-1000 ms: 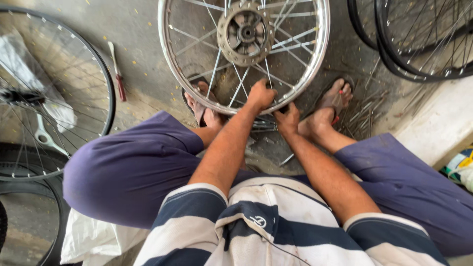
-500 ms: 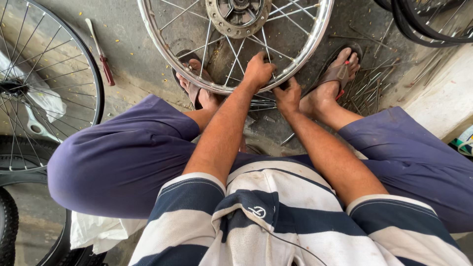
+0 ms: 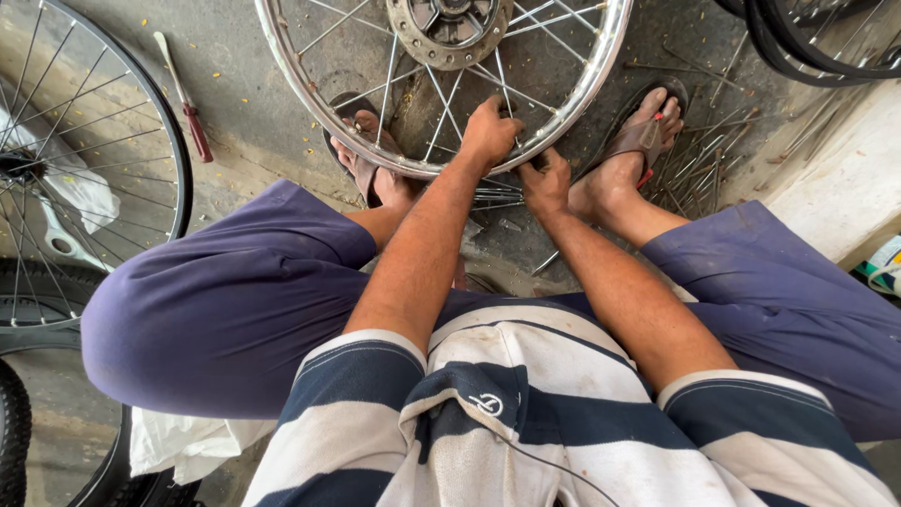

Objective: The person sits on the floor of a repair shop and laces spokes into a motorcycle wheel rim, threading each spoke through the hub flange and rim holes and tightening the nipples by hand. They rotate the wheel as they work around it and briefly use a screwdriver to help seat the spokes.

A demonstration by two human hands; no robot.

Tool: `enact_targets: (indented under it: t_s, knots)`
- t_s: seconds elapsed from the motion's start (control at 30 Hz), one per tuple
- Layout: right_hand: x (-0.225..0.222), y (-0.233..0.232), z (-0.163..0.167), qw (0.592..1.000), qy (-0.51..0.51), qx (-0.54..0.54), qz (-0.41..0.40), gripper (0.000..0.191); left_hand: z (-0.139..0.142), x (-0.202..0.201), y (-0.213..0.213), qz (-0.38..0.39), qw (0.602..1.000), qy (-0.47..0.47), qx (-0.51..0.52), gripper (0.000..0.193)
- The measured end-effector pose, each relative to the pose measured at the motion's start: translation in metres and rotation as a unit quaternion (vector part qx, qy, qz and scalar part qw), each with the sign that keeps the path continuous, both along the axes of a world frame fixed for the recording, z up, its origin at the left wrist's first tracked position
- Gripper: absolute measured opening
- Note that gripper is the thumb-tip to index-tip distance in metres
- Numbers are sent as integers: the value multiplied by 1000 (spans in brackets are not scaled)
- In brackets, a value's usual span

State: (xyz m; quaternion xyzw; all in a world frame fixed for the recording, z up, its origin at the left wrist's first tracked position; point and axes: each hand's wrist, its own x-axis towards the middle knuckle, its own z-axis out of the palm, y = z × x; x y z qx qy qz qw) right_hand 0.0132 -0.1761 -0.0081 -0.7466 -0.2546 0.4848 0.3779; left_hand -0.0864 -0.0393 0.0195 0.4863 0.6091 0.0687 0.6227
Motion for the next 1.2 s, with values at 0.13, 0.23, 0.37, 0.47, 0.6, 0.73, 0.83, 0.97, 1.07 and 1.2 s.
enact_targets:
  t_s: [0.13,0.23,0.37,0.47,0.6,0.73,0.83,0.97,1.07,1.2]
  knots:
    - [-1,1,-3,999,-4,39,-27,29,-1,0,0,-5,1000,-1,4,43]
    - [-1,1,-3,1000,2,21,-14,25,-1,1,-1,-5,1000,7,-5,43]
    - [1,1,0,1000,6,19,-21,22,-1,1,0,0,1000,3,-21,42]
    - [3,2,3,1000,-12,-11,1,25,1,1,1,-5,999,9,-47,44]
    - [3,1,3,997,49,-58,-14,20,2,1,1,6,998,-8,-68,45]
    - [4,-2,-2,1000,12,15,-9,27,1,1,1,-1,998,6,-57,44]
    - [4,-4,-4,1000,15,3,16,23,0,0,0,-5,998,13,-56,44]
    - [3,-5,-3,1000,-3,-6,4,22,-1,1,0,-5,999,7,-48,45]
    - [1,-6,-4,999,-7,42,-4,25,-1,0,-2,-7,999,10,-39,45]
    - [1,-4,-7,998,50,-17,-31,14,-2,-1,-1,-12,999,-1,-48,44]
